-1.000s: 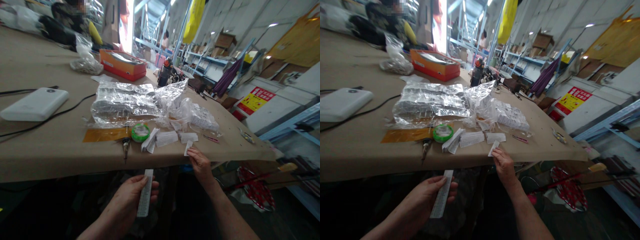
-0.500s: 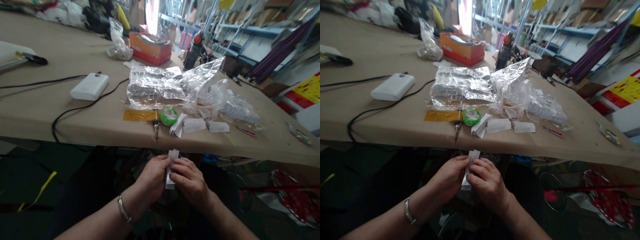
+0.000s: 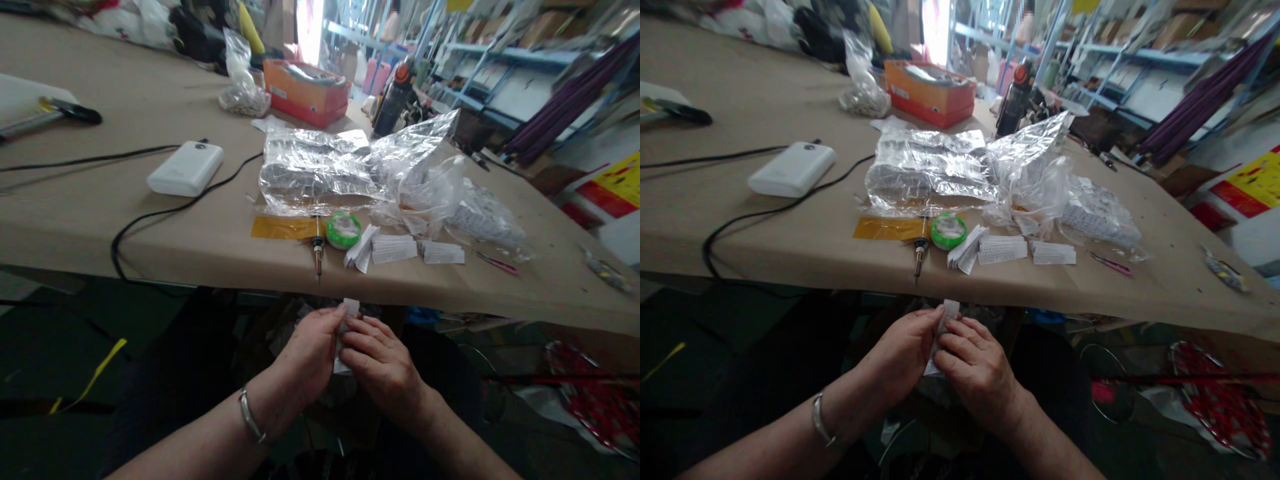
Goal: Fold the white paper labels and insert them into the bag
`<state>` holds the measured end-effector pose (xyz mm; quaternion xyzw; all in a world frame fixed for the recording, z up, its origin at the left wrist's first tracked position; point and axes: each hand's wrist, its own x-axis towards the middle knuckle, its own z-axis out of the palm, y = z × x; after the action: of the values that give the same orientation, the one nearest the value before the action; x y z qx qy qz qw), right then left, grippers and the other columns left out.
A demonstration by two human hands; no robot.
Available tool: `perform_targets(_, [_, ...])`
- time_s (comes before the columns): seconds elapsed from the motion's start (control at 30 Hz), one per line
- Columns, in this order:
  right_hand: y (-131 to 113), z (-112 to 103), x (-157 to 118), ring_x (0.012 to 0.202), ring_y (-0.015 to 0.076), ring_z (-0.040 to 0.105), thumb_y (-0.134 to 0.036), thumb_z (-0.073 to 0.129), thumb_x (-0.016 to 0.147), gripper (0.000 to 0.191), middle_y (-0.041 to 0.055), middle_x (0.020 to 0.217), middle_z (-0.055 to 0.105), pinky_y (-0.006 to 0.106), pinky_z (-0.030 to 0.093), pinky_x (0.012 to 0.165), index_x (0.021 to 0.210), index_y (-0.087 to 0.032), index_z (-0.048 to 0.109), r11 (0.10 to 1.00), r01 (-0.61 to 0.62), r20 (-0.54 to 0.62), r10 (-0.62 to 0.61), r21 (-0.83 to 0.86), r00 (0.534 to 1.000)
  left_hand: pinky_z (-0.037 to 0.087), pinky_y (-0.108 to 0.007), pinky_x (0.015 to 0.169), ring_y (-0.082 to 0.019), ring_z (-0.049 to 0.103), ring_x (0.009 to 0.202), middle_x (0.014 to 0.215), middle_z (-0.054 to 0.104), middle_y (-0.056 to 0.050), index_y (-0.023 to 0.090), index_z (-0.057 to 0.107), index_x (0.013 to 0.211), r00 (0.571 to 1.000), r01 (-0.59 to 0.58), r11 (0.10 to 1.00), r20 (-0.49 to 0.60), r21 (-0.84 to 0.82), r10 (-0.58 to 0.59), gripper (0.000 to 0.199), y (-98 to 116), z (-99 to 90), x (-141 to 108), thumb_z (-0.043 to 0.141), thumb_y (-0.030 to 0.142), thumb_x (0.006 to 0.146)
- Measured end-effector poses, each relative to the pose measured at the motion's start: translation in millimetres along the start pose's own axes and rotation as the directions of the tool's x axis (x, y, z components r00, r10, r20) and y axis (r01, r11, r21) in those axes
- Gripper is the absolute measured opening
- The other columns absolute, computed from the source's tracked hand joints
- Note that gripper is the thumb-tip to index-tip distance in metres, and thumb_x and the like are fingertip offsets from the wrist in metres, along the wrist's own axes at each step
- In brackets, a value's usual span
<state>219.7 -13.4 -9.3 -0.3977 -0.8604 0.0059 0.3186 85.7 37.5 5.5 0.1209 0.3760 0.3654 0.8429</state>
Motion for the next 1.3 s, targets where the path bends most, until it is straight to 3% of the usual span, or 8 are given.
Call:
perform_targets(0.2, [-2, -7, -3, 0.116, 0.0230, 0.053, -0.018, 0.057, 0.087, 0.027, 0.0093, 0.107, 0.067, 0.043, 0.041, 0.102, 0.114, -0.015, 0.057, 0.986, -0.050, 0.011, 0.048, 0.158, 0.999, 0.046, -0.018, 0.051, -0.011, 0.060, 0.056, 0.067, 0.064, -0.007, 0.008, 0.063, 0.077, 0.999, 0.041, 0.994, 0.014, 0.099, -0.043, 0.004, 2, -0.5, -3, 0.060, 0.011, 0.078])
perform_targets(0.3, [5, -12, -5, 0.111, 0.0241, 0.054, -0.026, 0.061, 0.084, 0.024, 0.0078, 0.106, 0.063, 0.042, 0.044, 0.096, 0.108, -0.021, 0.058, 0.879, -0.305, -0.059, 0.349, 0.367, 0.935, 0.047, -0.021, 0.049, -0.010, 0.057, 0.050, 0.068, 0.064, -0.006, 0.008, 0.062, 0.085, 0.994, 0.099, 0.978, 0.016, 0.184, -0.104, 0.010, 5, 0.1, -8, 0.055, 0.016, 0.083])
perform_targets(0.4, [18, -14, -2, 0.098, 0.0190, 0.059, -0.030, 0.067, 0.079, 0.033, 0.0041, 0.104, 0.061, 0.032, 0.049, 0.085, 0.110, -0.025, 0.057, 0.506, -0.554, 0.122, 0.656, 0.661, 0.745, 0.046, -0.021, 0.047, -0.010, 0.057, 0.049, 0.074, 0.066, -0.008, 0.009, 0.062, 0.087, 0.985, 0.146, 0.949, 0.048, 0.278, -0.166, 0.014, 8, 0.7, -15, 0.056, 0.022, 0.085])
perform_targets(0.5, [30, -12, 3, 0.074, 0.0110, 0.059, -0.034, 0.074, 0.071, 0.050, 0.0009, 0.096, 0.061, 0.022, 0.050, 0.066, 0.117, -0.024, 0.055, 0.020, -0.624, 0.522, 0.529, 0.781, 0.669, 0.045, -0.019, 0.047, -0.009, 0.056, 0.049, 0.071, 0.064, -0.007, 0.009, 0.063, 0.081, 0.973, 0.149, 0.933, 0.119, 0.328, -0.198, 0.019, 6, 0.3, -20, 0.058, 0.027, 0.083])
perform_targets(0.67, [33, 0, 7, 0.057, 0.0059, 0.051, -0.034, 0.075, 0.070, 0.034, -0.0009, 0.084, 0.061, 0.018, 0.045, 0.054, 0.098, -0.019, 0.062, -0.174, -0.608, 0.625, 0.360, 0.774, 0.692, 0.043, -0.018, 0.046, -0.007, 0.054, 0.048, 0.070, 0.064, -0.006, 0.009, 0.064, 0.088, 0.962, 0.144, 0.926, 0.170, 0.348, -0.214, 0.022, -2, -4.2, -19, 0.059, 0.030, 0.082])
perform_targets(0.9, [27, 4, 7, 0.077, 0.0131, 0.061, -0.041, 0.071, 0.074, 0.037, 0.0039, 0.101, 0.062, 0.025, 0.051, 0.067, 0.102, -0.021, 0.059, -0.037, -0.601, 0.566, 0.389, 0.798, 0.727, 0.042, -0.018, 0.046, -0.007, 0.054, 0.048, 0.067, 0.062, -0.005, 0.010, 0.061, 0.082, 0.966, 0.159, 0.923, 0.137, 0.350, -0.218, 0.020, -5, -11.7, -17, 0.058, 0.030, 0.083])
perform_targets(1.13, [9, -10, 13, 0.108, 0.0225, 0.055, -0.034, 0.057, 0.086, 0.036, 0.0101, 0.115, 0.059, 0.039, 0.046, 0.094, 0.120, -0.019, 0.055, 0.754, -0.522, 0.160, 0.504, 0.400, 0.849, 0.043, -0.019, 0.046, -0.008, 0.053, 0.047, 0.062, 0.059, -0.002, 0.011, 0.059, 0.080, 0.985, 0.136, 0.946, 0.063, 0.293, -0.161, 0.014, 2, -13.2, -19, 0.058, 0.025, 0.083])
perform_targets(1.3, [0, -8, 15, 0.105, 0.0241, 0.057, -0.030, 0.051, 0.090, 0.034, 0.0120, 0.111, 0.062, 0.042, 0.049, 0.092, 0.121, -0.018, 0.054, 0.889, -0.425, 0.101, 0.413, 0.171, 0.905, 0.041, -0.018, 0.044, -0.008, 0.051, 0.044, 0.056, 0.057, 0.000, 0.011, 0.061, 0.085, 0.990, 0.109, 0.959, 0.055, 0.263, -0.127, 0.015, 3, -14.2, -19, 0.062, 0.025, 0.080])
